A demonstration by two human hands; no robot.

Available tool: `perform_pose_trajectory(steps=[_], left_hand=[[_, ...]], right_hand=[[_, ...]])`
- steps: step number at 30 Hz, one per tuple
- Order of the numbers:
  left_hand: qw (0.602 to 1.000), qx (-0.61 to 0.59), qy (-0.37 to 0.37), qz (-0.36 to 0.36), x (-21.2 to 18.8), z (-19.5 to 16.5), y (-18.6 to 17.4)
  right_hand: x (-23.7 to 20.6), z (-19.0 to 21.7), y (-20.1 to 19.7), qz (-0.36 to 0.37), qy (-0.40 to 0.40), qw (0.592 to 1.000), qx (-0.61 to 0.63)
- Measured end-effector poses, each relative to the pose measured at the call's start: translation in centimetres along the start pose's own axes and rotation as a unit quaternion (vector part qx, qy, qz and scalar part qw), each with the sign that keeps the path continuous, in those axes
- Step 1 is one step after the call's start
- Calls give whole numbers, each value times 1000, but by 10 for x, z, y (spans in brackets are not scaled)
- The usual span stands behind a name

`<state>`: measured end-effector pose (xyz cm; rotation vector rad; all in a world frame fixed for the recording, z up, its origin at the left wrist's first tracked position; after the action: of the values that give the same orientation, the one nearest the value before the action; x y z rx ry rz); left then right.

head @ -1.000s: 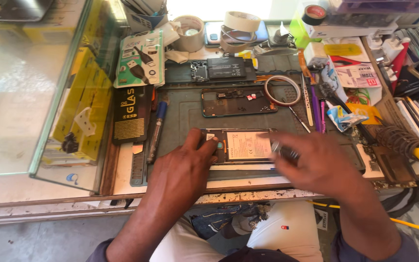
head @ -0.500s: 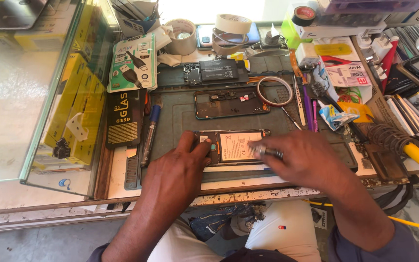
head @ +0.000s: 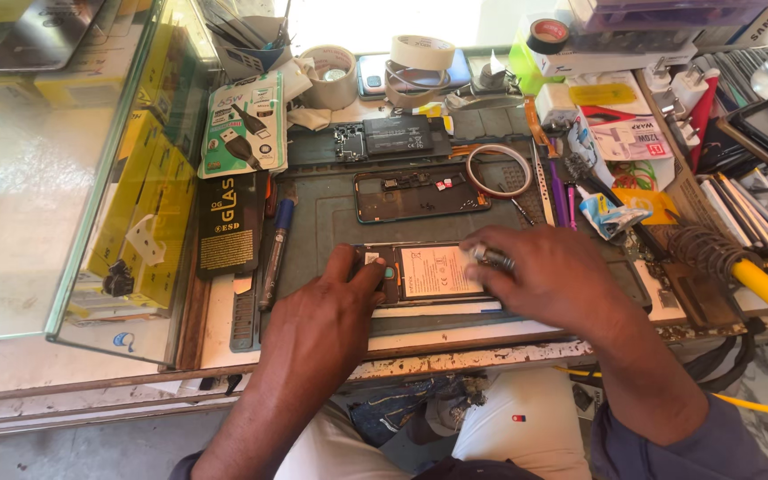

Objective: The person reassembles a smartphone by placing the camera module onto the motherboard, securing it with a screwdriver, and applying adhesive to the battery area. The person then inspects the phone's screen and continues to work on the internal components.

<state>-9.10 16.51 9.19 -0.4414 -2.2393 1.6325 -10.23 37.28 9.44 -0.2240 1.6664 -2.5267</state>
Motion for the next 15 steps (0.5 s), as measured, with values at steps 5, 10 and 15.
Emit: perform_pose_trajectory(steps=[5, 10, 15], left_hand=[[999, -17, 3, -32, -13, -2, -7], [999, -23, -19, -35, -22, -7, -10], [996, -30, -16, -87, -27, -9, -13]], right_hand=[[-3, -14, -28, -102, 44, 988, 112], [1, 0, -51, -151, -41, 981, 112], [0, 25, -62, -194, -154, 958, 145]])
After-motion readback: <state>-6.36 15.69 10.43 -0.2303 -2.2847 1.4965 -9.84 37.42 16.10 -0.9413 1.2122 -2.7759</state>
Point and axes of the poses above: each hand's wrist, its own x-axis towards the middle knuckle, its own y-axis out of the palm, z = x × y, the point moved 9 cm from there along x, towards the middle knuckle, and after that the axes turned 7 degrees about x, right-handed, at the moved point
